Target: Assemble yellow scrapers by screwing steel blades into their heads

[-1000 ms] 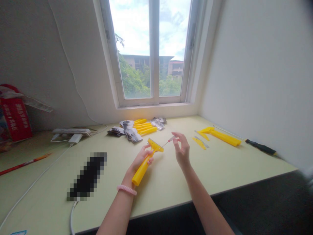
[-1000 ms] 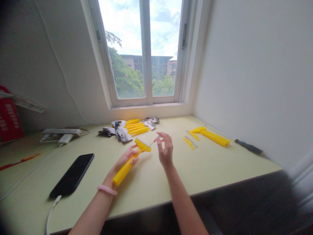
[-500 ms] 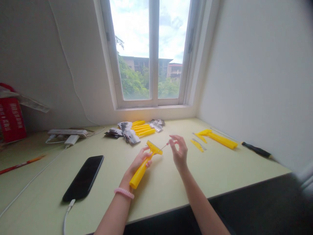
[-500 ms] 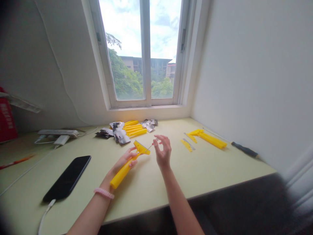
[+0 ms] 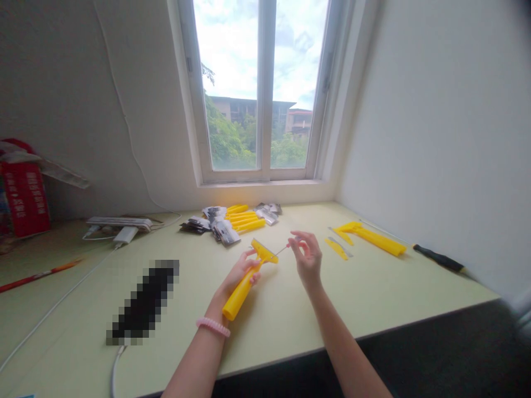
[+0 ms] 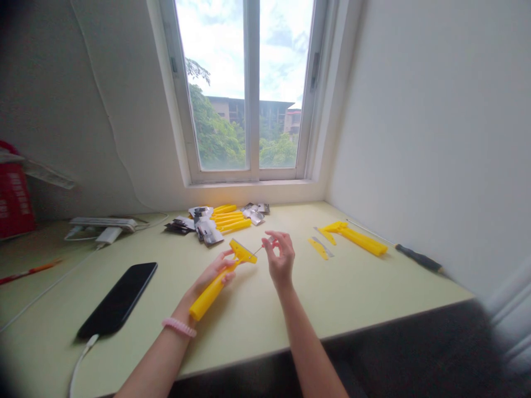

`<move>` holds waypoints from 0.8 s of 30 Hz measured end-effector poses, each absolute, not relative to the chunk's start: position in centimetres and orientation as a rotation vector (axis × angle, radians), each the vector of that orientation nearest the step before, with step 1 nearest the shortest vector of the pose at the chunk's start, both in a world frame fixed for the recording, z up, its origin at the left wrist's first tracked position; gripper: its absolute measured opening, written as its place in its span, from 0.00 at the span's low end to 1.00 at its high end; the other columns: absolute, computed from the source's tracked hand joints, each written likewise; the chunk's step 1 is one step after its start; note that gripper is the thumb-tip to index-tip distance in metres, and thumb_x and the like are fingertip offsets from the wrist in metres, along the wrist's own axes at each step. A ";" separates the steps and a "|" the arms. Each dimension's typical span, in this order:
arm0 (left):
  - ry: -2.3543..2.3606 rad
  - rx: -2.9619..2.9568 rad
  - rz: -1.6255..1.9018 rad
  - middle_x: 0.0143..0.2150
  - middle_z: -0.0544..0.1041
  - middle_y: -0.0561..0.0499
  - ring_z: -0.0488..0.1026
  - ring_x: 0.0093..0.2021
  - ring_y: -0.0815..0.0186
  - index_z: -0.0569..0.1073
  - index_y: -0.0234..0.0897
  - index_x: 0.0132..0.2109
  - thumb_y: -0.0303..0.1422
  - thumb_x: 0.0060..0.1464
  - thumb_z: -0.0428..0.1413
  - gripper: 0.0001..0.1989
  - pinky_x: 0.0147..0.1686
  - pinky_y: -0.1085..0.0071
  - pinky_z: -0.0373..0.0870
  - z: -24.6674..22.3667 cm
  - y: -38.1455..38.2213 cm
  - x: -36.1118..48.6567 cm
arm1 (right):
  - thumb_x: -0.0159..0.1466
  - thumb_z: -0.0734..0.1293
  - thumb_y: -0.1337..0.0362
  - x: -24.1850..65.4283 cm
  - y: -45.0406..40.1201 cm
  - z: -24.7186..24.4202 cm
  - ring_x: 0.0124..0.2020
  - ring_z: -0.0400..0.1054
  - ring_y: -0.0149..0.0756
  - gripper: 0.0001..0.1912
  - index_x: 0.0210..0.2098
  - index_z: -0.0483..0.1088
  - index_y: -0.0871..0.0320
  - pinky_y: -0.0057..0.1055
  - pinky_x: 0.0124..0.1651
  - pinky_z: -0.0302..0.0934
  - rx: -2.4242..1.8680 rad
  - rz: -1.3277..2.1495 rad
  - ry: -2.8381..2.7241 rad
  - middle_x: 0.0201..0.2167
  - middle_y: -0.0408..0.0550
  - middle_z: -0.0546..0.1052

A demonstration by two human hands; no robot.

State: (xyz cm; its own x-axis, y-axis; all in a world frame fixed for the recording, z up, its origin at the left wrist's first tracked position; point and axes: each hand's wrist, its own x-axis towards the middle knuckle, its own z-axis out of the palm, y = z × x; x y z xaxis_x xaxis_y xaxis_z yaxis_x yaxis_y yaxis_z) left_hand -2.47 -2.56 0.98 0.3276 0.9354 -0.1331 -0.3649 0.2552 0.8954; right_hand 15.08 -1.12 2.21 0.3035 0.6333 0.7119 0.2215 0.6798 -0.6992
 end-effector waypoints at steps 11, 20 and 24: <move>0.833 0.989 1.065 0.31 0.69 0.53 0.61 0.14 0.78 0.53 0.41 0.49 0.29 0.45 0.51 0.23 0.14 0.81 0.53 0.7 -2.4 -2.5 | 0.55 0.64 0.61 15.1 -0.5 1.7 0.32 0.67 0.34 0.16 0.43 0.66 0.57 0.33 0.34 0.64 -0.926 0.415 -1.226 0.32 0.46 0.72; 0.905 1.077 1.066 0.31 0.69 0.54 0.63 0.15 0.76 0.54 0.41 0.48 0.28 0.44 0.51 0.22 0.13 0.79 0.54 0.4 -2.6 -2.0 | 0.57 0.61 0.58 15.4 0.7 0.7 0.25 0.68 0.33 0.14 0.38 0.66 0.62 0.34 0.31 0.64 -0.958 0.562 -1.091 0.29 0.51 0.75; 0.923 1.053 1.082 0.30 0.69 0.54 0.63 0.15 0.76 0.54 0.41 0.48 0.28 0.44 0.51 0.22 0.13 0.79 0.54 0.5 -2.6 -2.1 | 0.59 0.59 0.58 15.2 0.4 0.9 0.24 0.67 0.32 0.15 0.40 0.64 0.62 0.32 0.29 0.63 -0.960 0.508 -1.132 0.31 0.52 0.75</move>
